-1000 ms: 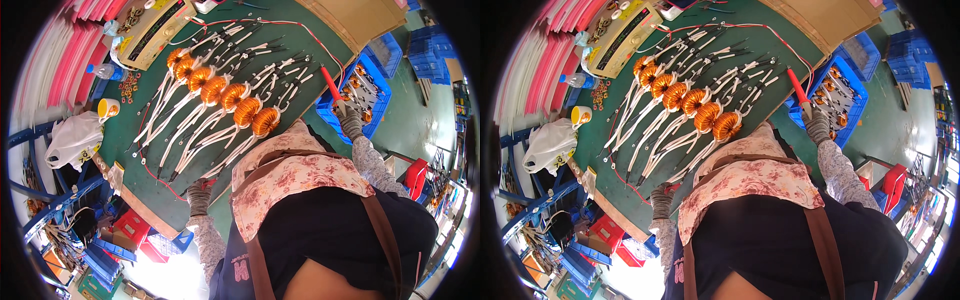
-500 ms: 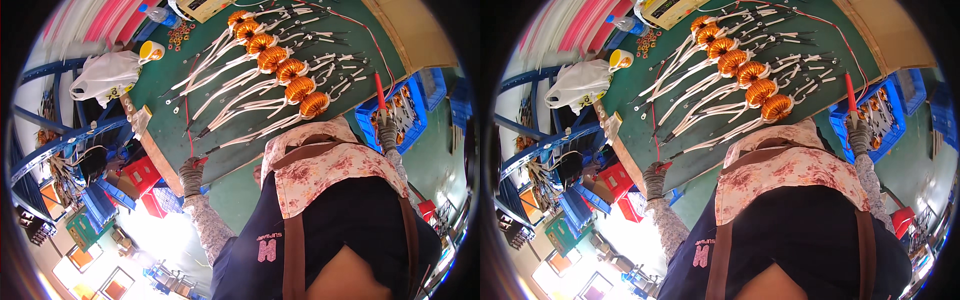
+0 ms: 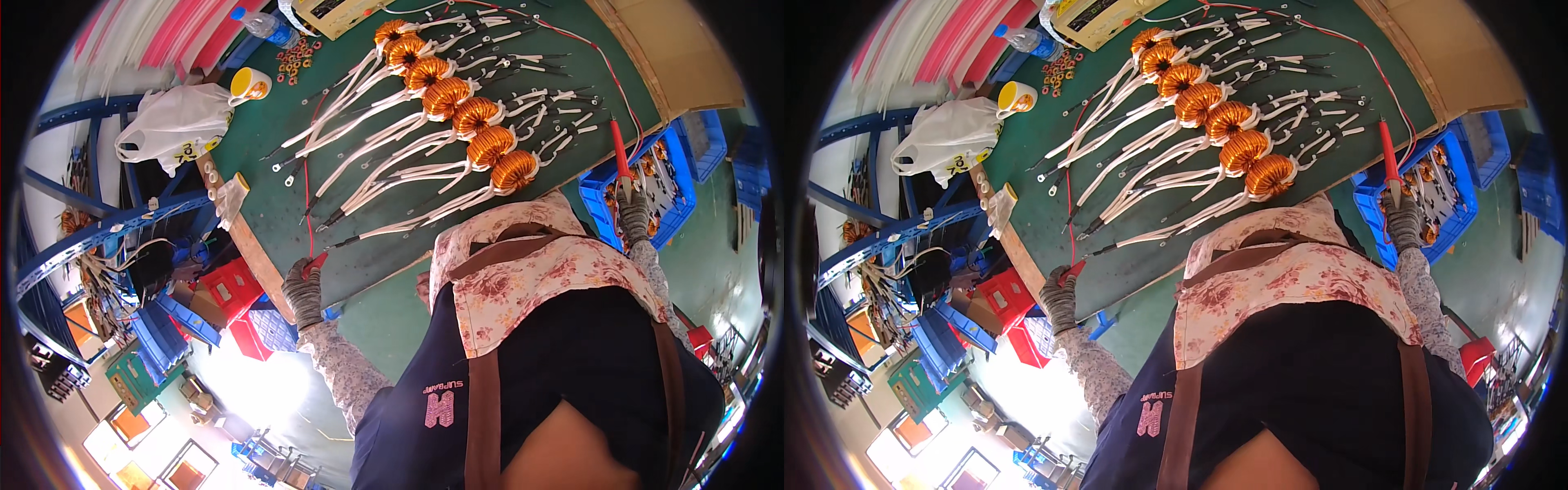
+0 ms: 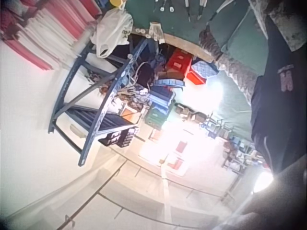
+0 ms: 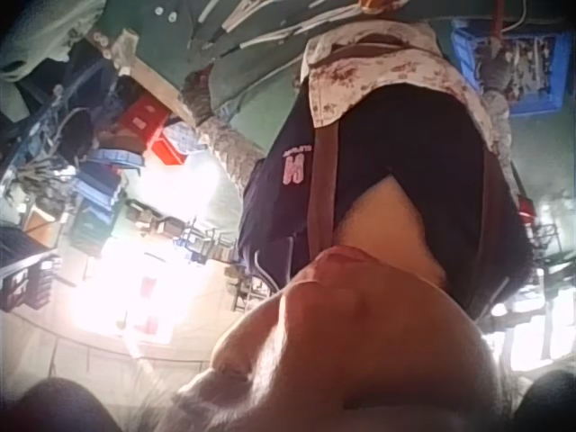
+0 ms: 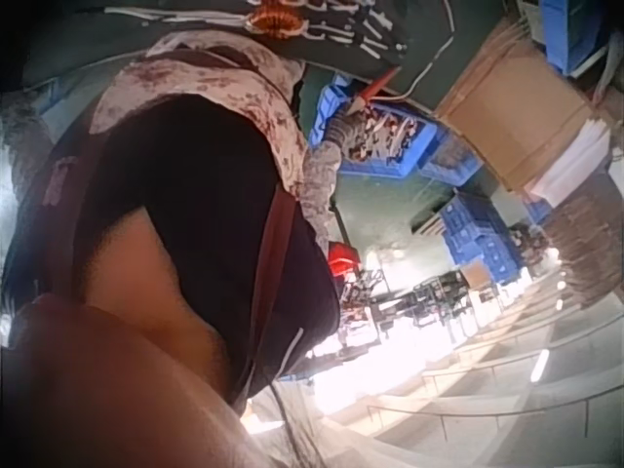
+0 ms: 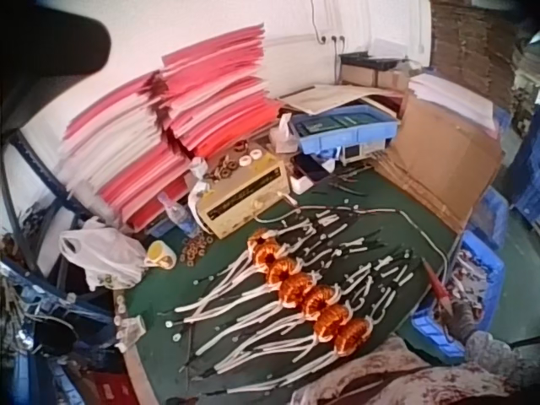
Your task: The person uses a multimeter to test copper coil assemblies on a workbench. They systematically probe the terminals of each unit, then transfer the tested components into a blue plastic bin. The person also moves a bin of white packing material and briefly handles a metal rack.
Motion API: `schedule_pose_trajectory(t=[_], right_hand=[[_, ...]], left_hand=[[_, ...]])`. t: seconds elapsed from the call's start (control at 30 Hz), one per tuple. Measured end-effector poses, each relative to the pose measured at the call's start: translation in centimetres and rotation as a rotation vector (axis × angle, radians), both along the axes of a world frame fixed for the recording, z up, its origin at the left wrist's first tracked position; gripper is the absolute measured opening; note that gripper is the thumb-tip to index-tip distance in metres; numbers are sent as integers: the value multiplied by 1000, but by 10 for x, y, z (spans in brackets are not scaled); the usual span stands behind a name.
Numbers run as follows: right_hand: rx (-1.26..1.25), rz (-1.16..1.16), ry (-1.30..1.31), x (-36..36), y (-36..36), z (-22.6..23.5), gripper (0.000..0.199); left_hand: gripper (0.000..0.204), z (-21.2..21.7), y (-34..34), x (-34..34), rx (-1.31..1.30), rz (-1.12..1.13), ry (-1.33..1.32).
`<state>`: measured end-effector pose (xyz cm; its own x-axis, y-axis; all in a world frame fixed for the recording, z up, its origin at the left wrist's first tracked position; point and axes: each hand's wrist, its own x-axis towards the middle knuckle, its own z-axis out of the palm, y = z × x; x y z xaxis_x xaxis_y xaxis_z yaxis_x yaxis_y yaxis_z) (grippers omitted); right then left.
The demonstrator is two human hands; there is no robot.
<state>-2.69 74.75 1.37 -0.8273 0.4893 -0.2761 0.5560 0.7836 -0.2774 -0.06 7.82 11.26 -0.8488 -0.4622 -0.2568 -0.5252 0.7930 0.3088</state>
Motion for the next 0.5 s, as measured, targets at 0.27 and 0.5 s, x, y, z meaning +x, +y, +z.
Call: schedule_pose_trajectory(t=[0.27, 0.5], right_hand=[[-89, -24, 69, -3, -6, 7, 42], [-48, -13, 46, -6, -8, 17, 38]], left_hand=[[24, -3, 6, 1, 105, 100, 74], [23, -17, -3, 1, 157, 100, 130]])
